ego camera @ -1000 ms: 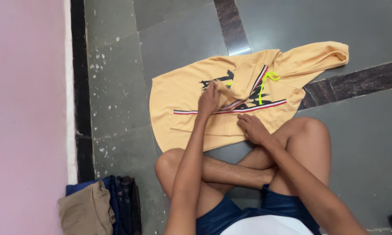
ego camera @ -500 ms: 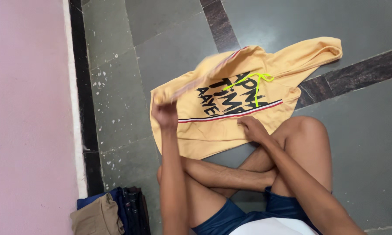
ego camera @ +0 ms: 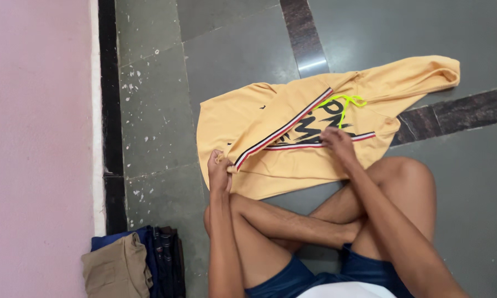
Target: The person sits on the floor and folds several garments one by one, including a black t-shirt, a blue t-shirt, a yellow hoodie, and a pair of khaki shorts. Each item is smoothed, folded into a compact rectangle, and placed into a growing stack.
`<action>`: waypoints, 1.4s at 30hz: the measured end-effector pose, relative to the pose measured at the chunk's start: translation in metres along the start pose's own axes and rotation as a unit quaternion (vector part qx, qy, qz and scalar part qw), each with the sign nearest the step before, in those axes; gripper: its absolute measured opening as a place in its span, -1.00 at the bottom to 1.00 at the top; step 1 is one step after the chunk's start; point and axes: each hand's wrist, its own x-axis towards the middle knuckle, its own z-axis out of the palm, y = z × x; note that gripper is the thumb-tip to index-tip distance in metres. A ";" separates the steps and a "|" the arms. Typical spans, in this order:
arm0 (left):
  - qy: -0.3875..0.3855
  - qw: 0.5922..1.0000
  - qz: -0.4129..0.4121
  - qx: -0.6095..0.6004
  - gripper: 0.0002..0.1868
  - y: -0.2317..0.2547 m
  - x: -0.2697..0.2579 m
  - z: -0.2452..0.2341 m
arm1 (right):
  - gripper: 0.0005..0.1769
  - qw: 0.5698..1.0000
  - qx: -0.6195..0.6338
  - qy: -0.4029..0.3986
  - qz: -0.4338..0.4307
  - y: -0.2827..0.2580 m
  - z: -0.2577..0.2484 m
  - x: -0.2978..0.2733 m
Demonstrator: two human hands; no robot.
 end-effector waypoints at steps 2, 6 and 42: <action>-0.012 0.997 0.067 -0.038 -0.65 0.026 -0.007 0.024 | -0.37 0.989 0.125 0.035 0.074 -0.016 0.002 0.031; -0.036 0.993 0.093 -0.056 -0.64 0.107 -0.014 0.084 | 0.10 0.926 0.289 -0.043 0.238 -0.055 0.026 0.091; 0.282 0.742 -0.150 0.589 -0.65 -0.079 0.089 -0.137 | -0.40 0.737 -0.615 -0.156 -0.233 -0.038 0.052 -0.092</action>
